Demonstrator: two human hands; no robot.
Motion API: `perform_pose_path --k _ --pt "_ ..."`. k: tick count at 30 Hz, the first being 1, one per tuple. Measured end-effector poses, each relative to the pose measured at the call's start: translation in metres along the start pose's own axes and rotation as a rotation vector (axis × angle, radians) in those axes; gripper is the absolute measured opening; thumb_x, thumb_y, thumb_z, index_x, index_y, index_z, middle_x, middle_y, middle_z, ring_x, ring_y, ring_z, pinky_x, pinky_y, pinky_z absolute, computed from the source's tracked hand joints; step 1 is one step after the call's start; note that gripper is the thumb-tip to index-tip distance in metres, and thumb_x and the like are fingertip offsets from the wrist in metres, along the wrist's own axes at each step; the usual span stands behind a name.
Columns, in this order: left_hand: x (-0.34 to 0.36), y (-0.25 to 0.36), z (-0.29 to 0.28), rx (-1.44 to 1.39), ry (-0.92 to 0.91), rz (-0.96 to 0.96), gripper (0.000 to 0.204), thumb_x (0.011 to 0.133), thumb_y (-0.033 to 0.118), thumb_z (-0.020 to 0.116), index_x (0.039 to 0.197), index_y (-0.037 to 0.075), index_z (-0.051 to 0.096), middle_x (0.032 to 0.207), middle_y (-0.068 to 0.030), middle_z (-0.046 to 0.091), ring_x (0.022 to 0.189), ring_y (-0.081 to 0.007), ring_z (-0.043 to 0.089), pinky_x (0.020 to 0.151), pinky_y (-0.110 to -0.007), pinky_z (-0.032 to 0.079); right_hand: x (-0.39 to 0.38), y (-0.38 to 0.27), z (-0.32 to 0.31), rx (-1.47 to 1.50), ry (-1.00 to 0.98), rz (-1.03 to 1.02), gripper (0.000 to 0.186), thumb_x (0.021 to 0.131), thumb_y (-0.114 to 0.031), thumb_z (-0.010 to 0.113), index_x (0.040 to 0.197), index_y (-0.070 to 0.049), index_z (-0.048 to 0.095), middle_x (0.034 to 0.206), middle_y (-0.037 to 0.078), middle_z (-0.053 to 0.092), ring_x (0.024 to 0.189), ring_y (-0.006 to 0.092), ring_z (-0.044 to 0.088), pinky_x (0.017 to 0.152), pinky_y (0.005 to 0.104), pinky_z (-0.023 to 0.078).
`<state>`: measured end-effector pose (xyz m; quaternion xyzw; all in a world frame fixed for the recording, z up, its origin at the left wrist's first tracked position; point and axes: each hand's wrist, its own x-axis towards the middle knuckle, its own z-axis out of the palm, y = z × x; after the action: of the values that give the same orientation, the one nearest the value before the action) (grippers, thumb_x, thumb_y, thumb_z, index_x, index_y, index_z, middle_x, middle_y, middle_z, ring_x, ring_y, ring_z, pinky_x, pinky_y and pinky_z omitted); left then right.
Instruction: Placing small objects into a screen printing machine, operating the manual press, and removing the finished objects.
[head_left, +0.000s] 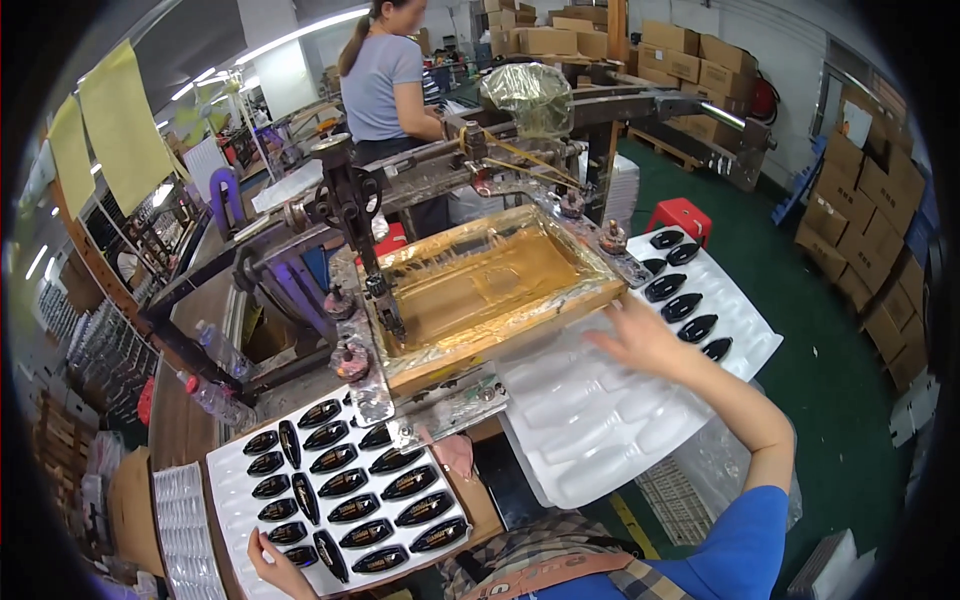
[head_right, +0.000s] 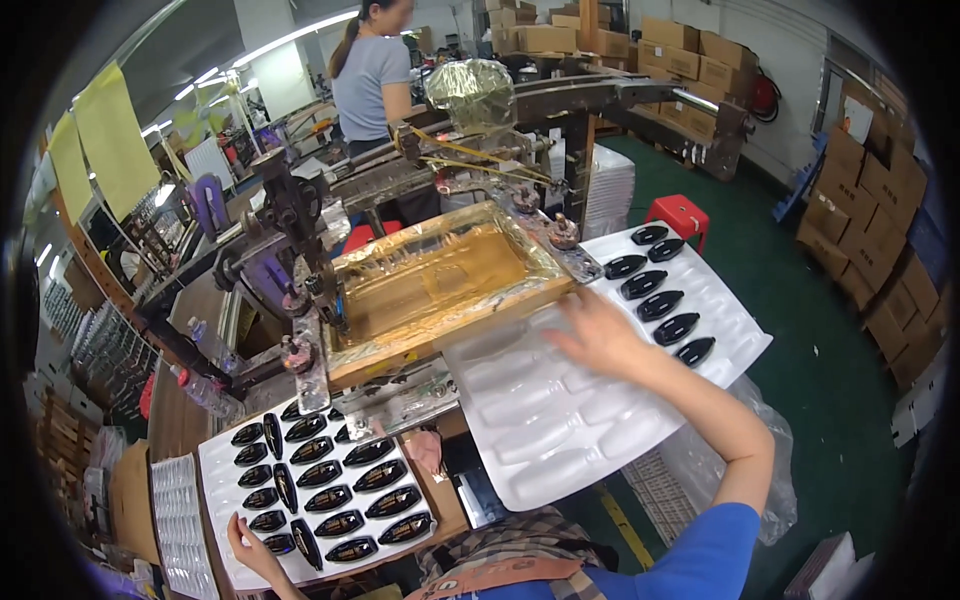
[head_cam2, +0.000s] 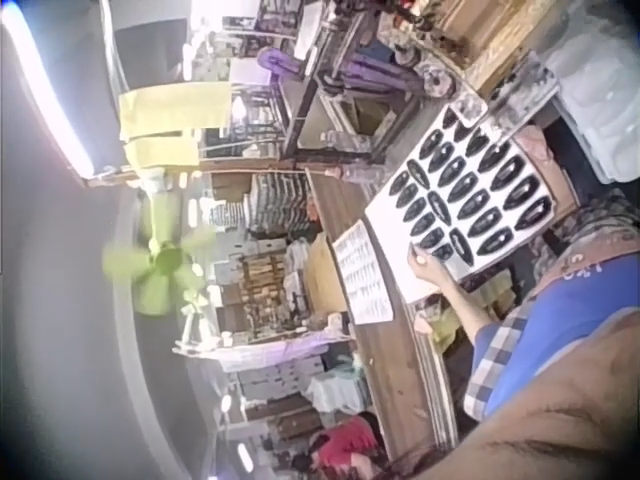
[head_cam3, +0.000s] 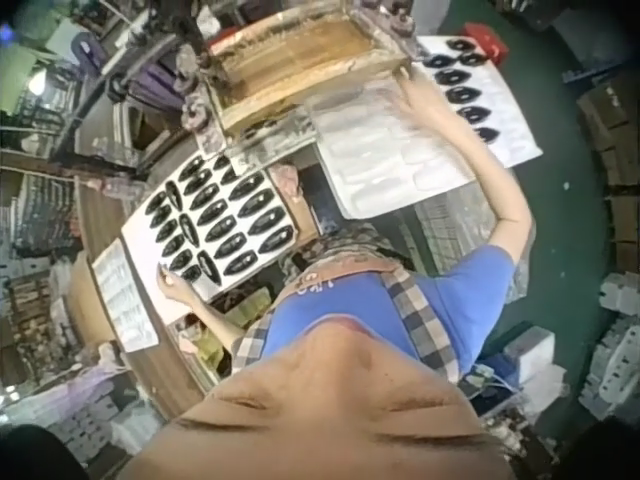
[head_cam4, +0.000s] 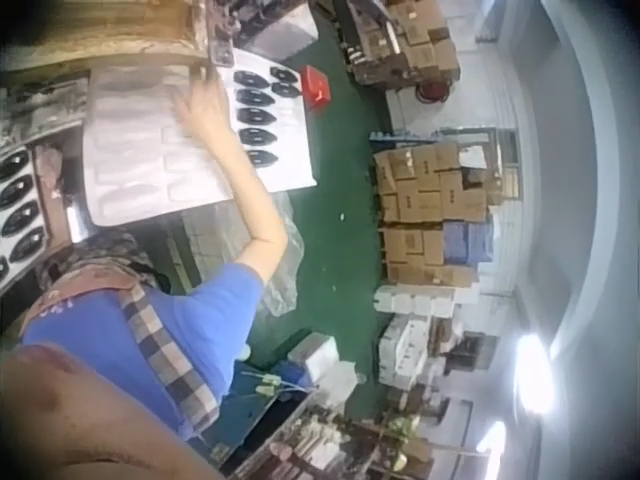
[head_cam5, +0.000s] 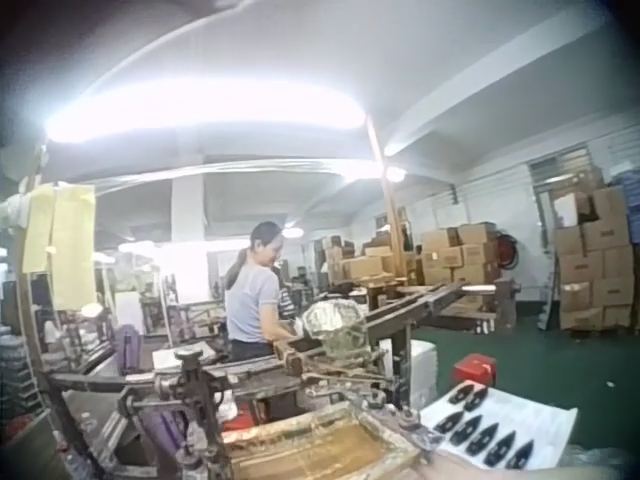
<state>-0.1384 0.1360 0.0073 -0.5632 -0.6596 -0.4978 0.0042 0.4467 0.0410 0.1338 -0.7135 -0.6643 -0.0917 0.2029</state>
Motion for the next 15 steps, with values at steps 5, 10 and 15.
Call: perform_pose_path --k 5,10,15 --pt "-0.001 0.058 0.023 -0.199 -0.158 0.094 0.015 0.084 0.0 0.049 0.096 -0.004 0.057 0.085 -0.0113 0.058 0.077 -0.0203 0.055 0.067 -0.029 0.043 0.023 0.111 -0.007 -0.307 0.116 0.415 0.052 0.08 -0.039 0.054 0.114 0.0 0.049 0.115 0.021 0.049 0.098 0.0359 0.053 0.081 0.0419 0.044" --pt "0.001 0.106 0.026 -0.182 -0.266 0.374 0.014 0.081 -0.003 0.049 0.092 -0.002 0.058 0.078 -0.0103 0.057 0.068 -0.0176 0.056 0.059 -0.026 0.043 0.013 0.214 -0.017 -0.37 -0.087 0.823 0.079 0.072 -0.066 0.047 0.116 -0.001 0.048 0.118 0.023 0.046 0.104 0.0363 0.05 0.085 0.0432 0.042" --pt "0.011 0.148 0.032 -0.277 -0.32 0.461 0.012 0.075 -0.007 0.052 0.084 -0.002 0.058 0.073 -0.0126 0.057 0.068 -0.0262 0.054 0.062 -0.032 0.043 0.002 0.244 -0.002 -0.278 -0.116 0.775 0.062 0.074 -0.054 0.052 0.115 -0.006 0.052 0.119 0.023 0.044 0.105 0.0371 0.049 0.088 0.0415 0.041"
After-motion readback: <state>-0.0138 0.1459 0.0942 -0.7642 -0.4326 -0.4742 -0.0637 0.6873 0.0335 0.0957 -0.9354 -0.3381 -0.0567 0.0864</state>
